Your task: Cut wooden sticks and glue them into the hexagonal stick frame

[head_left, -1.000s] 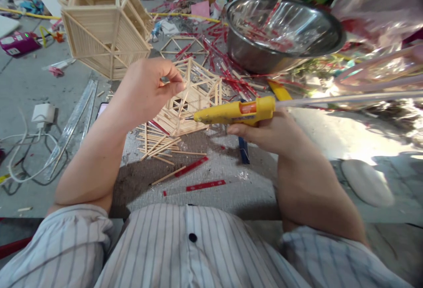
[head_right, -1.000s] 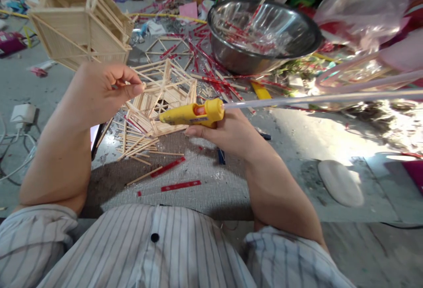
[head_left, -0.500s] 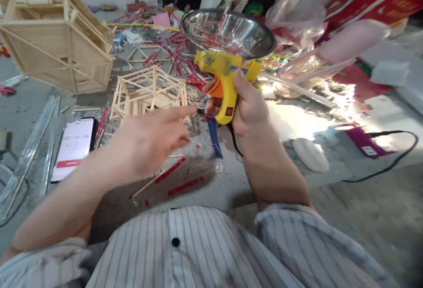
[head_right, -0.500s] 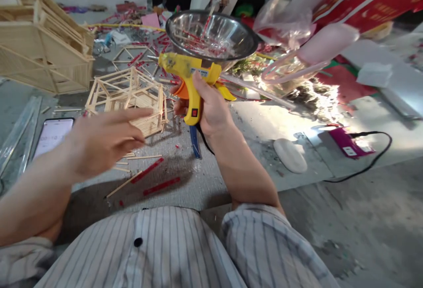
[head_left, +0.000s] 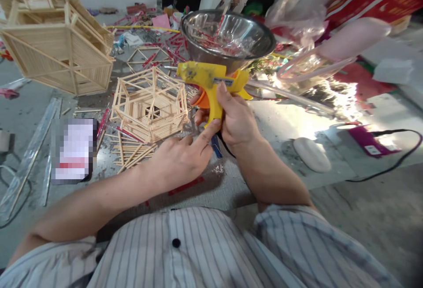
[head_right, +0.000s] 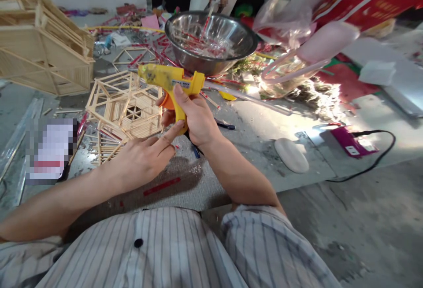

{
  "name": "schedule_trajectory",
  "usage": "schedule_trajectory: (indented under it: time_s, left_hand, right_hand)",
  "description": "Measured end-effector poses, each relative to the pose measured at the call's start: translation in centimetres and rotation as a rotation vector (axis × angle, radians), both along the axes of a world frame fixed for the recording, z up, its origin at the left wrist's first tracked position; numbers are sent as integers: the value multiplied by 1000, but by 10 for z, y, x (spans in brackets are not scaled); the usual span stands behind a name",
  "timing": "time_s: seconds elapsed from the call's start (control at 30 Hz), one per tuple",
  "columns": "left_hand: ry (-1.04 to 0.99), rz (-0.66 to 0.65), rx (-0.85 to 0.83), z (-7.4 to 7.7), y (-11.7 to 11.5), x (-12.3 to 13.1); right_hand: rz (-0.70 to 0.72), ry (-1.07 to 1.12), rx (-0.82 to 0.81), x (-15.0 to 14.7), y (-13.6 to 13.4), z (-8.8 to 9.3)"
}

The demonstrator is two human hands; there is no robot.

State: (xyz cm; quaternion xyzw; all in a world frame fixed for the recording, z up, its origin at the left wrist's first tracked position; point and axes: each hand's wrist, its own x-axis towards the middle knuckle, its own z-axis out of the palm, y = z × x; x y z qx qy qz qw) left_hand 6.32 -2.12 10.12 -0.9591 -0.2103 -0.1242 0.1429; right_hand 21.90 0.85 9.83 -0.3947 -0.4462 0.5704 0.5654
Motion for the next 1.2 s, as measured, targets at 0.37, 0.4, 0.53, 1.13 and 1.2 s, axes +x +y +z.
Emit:
schedule_trajectory:
  time_s: [0.37, 0.4, 0.53, 1.13, 1.2]
  left_hand:
    - [-301, -3, -230, 34, 28, -48]
    - [-352, 39, -255, 40, 31, -56]
    - [-491, 166, -266, 57, 41, -76]
    - [40, -43, -53, 3, 10, -9]
    - [35, -37, -37, 2, 8, -8]
  right_hand:
    - [15, -92, 47, 14, 7, -1]
    - [16, -92, 51, 16, 8, -1]
    - [-4, -82, 50, 20, 13, -3]
    - [-15, -56, -52, -6, 2, -7]
    - [-13, -49, -37, -6, 1, -6]
